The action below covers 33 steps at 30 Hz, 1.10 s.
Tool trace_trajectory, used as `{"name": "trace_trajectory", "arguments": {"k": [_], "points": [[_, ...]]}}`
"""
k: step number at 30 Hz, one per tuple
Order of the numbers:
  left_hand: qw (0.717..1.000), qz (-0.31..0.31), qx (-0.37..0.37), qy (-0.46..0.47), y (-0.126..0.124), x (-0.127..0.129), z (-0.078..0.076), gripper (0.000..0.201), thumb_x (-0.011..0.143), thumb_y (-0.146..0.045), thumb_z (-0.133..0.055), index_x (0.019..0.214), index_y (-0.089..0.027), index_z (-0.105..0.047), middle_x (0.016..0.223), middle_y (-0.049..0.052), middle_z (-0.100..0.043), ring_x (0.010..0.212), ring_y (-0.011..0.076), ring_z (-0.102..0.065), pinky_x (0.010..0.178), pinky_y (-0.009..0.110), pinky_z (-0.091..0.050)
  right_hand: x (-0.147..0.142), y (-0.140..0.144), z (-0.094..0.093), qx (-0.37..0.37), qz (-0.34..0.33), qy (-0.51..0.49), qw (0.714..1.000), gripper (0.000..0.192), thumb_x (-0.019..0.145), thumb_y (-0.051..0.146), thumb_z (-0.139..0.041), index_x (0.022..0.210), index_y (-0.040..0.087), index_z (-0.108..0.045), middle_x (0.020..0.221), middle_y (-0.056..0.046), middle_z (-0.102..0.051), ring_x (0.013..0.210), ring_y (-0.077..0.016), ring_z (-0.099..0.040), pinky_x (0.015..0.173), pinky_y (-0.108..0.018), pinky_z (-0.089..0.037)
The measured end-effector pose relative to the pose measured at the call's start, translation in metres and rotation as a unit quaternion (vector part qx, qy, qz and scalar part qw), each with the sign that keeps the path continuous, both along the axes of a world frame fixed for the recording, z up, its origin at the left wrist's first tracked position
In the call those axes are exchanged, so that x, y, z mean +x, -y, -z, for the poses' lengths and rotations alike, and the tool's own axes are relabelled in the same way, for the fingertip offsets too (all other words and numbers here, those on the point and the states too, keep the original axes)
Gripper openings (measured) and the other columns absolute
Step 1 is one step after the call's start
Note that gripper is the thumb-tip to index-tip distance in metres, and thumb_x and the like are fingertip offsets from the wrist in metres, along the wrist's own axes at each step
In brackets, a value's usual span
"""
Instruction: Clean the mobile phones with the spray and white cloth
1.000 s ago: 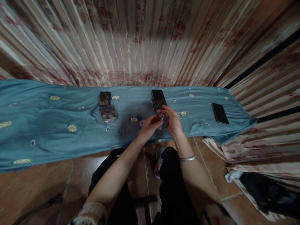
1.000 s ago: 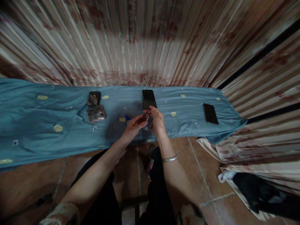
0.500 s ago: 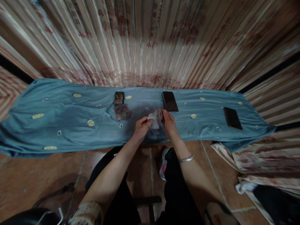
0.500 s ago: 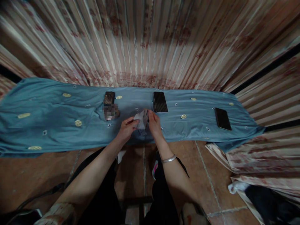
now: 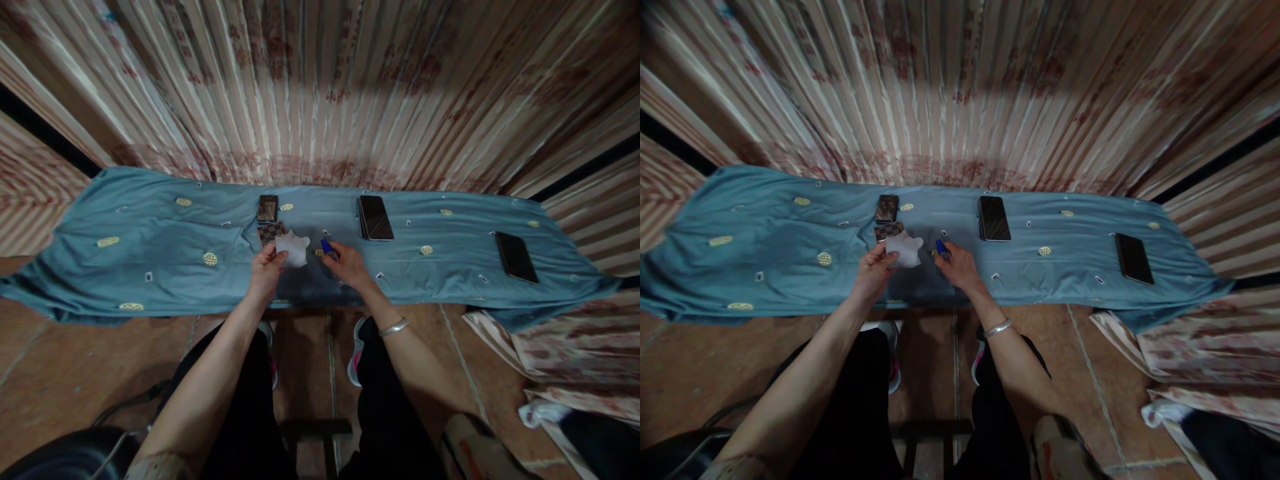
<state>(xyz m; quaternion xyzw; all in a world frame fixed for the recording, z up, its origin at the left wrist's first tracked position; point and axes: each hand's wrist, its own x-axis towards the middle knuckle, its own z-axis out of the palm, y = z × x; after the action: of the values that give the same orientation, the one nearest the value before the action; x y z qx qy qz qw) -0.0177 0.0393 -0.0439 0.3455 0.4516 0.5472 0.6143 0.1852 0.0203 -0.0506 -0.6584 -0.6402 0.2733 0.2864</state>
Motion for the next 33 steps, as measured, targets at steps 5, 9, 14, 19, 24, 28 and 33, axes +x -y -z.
{"name": "trace_trajectory", "arguments": {"k": [5, 9, 14, 19, 24, 28, 33], "points": [[0.999, 0.031, 0.022, 0.004, 0.006, -0.002, -0.001, 0.036, 0.059, -0.022, -0.078, 0.096, -0.019, -0.076, 0.088, 0.002, -0.081, 0.075, 0.0181, -0.071, 0.068, 0.027, -0.055, -0.007, 0.009, -0.009, -0.029, -0.039, -0.339, 0.940, 0.063, 0.086, 0.041, -0.068, 0.147, 0.026, -0.060, 0.095, -0.002, -0.081, 0.084, -0.0202, -0.072, 0.078, -0.033, -0.056], [0.997, 0.069, 0.007, 0.021, 0.012, 0.005, -0.004, 0.040, 0.060, -0.020, -0.076, 0.101, -0.019, -0.077, 0.079, -0.001, -0.078, 0.066, 0.0144, -0.067, 0.062, 0.024, -0.051, -0.020, 0.022, -0.022, -0.070, -0.050, -0.422, 0.902, 0.068, 0.077, 0.041, -0.074, 0.143, 0.026, -0.065, 0.090, 0.000, -0.081, 0.075, -0.0168, -0.068, 0.071, -0.029, -0.055], [0.992, 0.096, 0.001, 0.084, 0.018, 0.009, -0.016, 0.033, 0.061, -0.015, -0.076, 0.094, -0.018, -0.077, 0.077, -0.001, -0.077, 0.062, 0.0110, -0.063, 0.068, 0.024, -0.053, -0.030, 0.022, -0.029, -0.136, -0.032, -0.508, 0.850, 0.069, 0.070, 0.038, -0.068, 0.137, 0.023, -0.066, 0.082, 0.001, -0.079, 0.068, -0.0166, -0.068, 0.061, -0.026, -0.054], [0.991, 0.088, -0.029, 0.097, 0.020, 0.006, -0.021, 0.034, 0.062, -0.011, -0.074, 0.095, -0.017, -0.076, 0.078, -0.001, -0.075, 0.068, 0.0123, -0.065, 0.072, 0.025, -0.054, -0.030, 0.019, -0.032, -0.192, -0.024, -0.561, 0.805, 0.069, 0.068, 0.037, -0.062, 0.135, 0.022, -0.062, 0.088, -0.004, -0.081, 0.059, -0.0158, -0.061, 0.049, -0.024, -0.046], [0.991, 0.077, -0.037, 0.100, 0.020, 0.006, -0.020, 0.032, 0.061, -0.009, -0.072, 0.092, -0.017, -0.076, 0.082, 0.000, -0.075, 0.072, 0.0138, -0.065, 0.071, 0.026, -0.052, -0.033, 0.021, -0.032, -0.163, -0.007, -0.544, 0.823, 0.056, 0.069, 0.037, -0.065, 0.123, 0.022, -0.067, 0.093, -0.003, -0.082, 0.060, -0.0151, -0.064, 0.053, -0.025, -0.052], [0.993, 0.069, -0.033, 0.085, 0.019, 0.006, -0.018, 0.032, 0.062, -0.008, -0.070, 0.092, -0.017, -0.075, 0.081, -0.001, -0.074, 0.072, 0.0138, -0.065, 0.071, 0.025, -0.051, -0.033, 0.023, -0.031, -0.127, -0.007, -0.539, 0.833, 0.054, 0.071, 0.038, -0.070, 0.123, 0.022, -0.069, 0.098, -0.002, -0.082, 0.063, -0.0135, -0.066, 0.057, -0.025, -0.055], [0.993, 0.082, -0.017, 0.088, 0.020, 0.009, -0.017, 0.033, 0.063, -0.012, -0.071, 0.095, -0.017, -0.075, 0.079, 0.000, -0.075, 0.071, 0.0155, -0.065, 0.073, 0.027, -0.053, -0.032, 0.028, -0.027, -0.066, -0.035, -0.433, 0.898, 0.073, 0.083, 0.044, -0.070, 0.153, 0.031, -0.052, 0.100, 0.000, -0.080, 0.059, -0.0136, -0.064, 0.055, -0.028, -0.056]]}}
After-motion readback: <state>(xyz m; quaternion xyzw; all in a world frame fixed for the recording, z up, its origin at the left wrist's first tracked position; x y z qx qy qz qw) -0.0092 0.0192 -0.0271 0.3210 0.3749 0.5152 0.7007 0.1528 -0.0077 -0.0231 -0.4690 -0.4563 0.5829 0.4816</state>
